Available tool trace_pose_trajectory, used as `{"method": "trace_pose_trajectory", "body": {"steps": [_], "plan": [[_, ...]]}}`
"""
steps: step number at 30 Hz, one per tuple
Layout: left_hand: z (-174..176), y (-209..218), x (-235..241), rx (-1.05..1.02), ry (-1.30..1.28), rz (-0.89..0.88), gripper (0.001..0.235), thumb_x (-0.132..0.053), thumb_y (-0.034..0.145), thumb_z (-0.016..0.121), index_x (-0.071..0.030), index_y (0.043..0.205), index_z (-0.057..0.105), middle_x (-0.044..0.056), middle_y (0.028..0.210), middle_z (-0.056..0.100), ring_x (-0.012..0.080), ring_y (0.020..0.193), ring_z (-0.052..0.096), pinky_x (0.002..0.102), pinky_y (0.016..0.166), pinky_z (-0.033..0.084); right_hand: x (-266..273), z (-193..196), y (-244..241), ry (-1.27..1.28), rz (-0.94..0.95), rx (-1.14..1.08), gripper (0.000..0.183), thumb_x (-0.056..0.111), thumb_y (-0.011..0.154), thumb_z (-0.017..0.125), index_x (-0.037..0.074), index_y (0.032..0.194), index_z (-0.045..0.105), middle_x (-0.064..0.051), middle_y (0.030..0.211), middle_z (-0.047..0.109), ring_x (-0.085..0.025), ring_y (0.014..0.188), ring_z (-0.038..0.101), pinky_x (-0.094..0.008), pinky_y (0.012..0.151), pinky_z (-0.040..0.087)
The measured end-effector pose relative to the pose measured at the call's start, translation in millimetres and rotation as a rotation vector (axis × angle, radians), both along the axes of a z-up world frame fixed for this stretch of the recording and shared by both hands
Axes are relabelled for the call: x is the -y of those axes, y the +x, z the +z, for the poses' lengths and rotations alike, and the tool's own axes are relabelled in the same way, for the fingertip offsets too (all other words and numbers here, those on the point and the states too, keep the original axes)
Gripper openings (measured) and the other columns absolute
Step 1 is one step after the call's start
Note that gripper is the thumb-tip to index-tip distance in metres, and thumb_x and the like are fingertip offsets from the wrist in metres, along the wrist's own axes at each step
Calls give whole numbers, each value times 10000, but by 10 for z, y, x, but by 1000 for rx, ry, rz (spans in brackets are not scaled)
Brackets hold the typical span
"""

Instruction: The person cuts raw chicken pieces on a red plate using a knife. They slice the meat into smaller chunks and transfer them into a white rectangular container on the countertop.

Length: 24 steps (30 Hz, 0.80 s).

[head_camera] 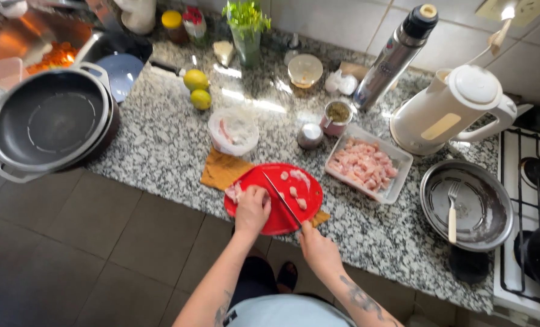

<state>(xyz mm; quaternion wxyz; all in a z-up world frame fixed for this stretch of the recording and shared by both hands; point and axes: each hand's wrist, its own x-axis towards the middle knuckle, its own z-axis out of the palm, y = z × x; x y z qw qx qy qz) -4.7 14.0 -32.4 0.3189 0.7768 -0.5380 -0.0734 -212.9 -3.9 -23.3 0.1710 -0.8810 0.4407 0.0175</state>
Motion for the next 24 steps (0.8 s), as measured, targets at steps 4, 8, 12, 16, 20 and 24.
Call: {"method": "trace_pose_trajectory", "body": {"steps": [4, 8, 12, 16, 20, 24], "plan": [[289, -203, 59, -264, 99, 33, 155, -94, 821, 610, -72, 950, 526, 86, 838, 620, 222, 769, 591, 364, 667, 496, 122, 634, -221, 320, -236, 17, 298, 332, 939, 391, 187, 1197, 424, -37, 790, 698, -294, 588, 655, -420, 525, 508], [230, -358, 194, -422, 114, 14, 366, -49, 791, 586, -62, 1149, 508, 92, 1033, 549, 211, 904, 547, 337, 808, 475, 183, 652, -601, 511, -291, 96, 223, 346, 951, 415, 149, 1042, 464, -28, 547, 514, -172, 421, 422, -306, 428, 274], [192, -469, 276, -534, 108, -10, 404, -55, 825, 553, -64, 1225, 501, 114, 1130, 528, 207, 961, 571, 311, 822, 520, 155, 789, -540, 749, -360, 131, 198, 300, 953, 402, 174, 1091, 466, -35, 575, 525, -153, 439, 481, -279, 433, 348], [381, -533, 274, -596, 112, 54, 301, -71, 849, 542, -69, 1150, 528, 107, 1148, 505, 228, 1001, 553, 317, 826, 503, 124, 967, -273, 965, -428, 300, 251, 229, 964, 411, 155, 1201, 449, -57, 497, 458, -158, 349, 434, -273, 365, 372], [576, -713, 467, -748, 86, 59, 243, -144, 902, 514, -69, 1132, 535, 85, 1084, 504, 185, 916, 573, 286, 783, 525, 118, 1191, -239, 1091, -590, 433, 246, 228, 966, 428, 125, 1187, 456, -65, 607, 463, -149, 398, 430, -287, 380, 388], [1066, -1031, 908, -674, -148, -244, 278, -74, 887, 501, -30, 1159, 541, 121, 1109, 532, 219, 1022, 536, 317, 928, 449, 205, 1034, -515, 736, -633, 578, 248, 231, 918, 453, 150, 1145, 509, -51, 449, 474, -166, 336, 477, -293, 377, 417]]}}
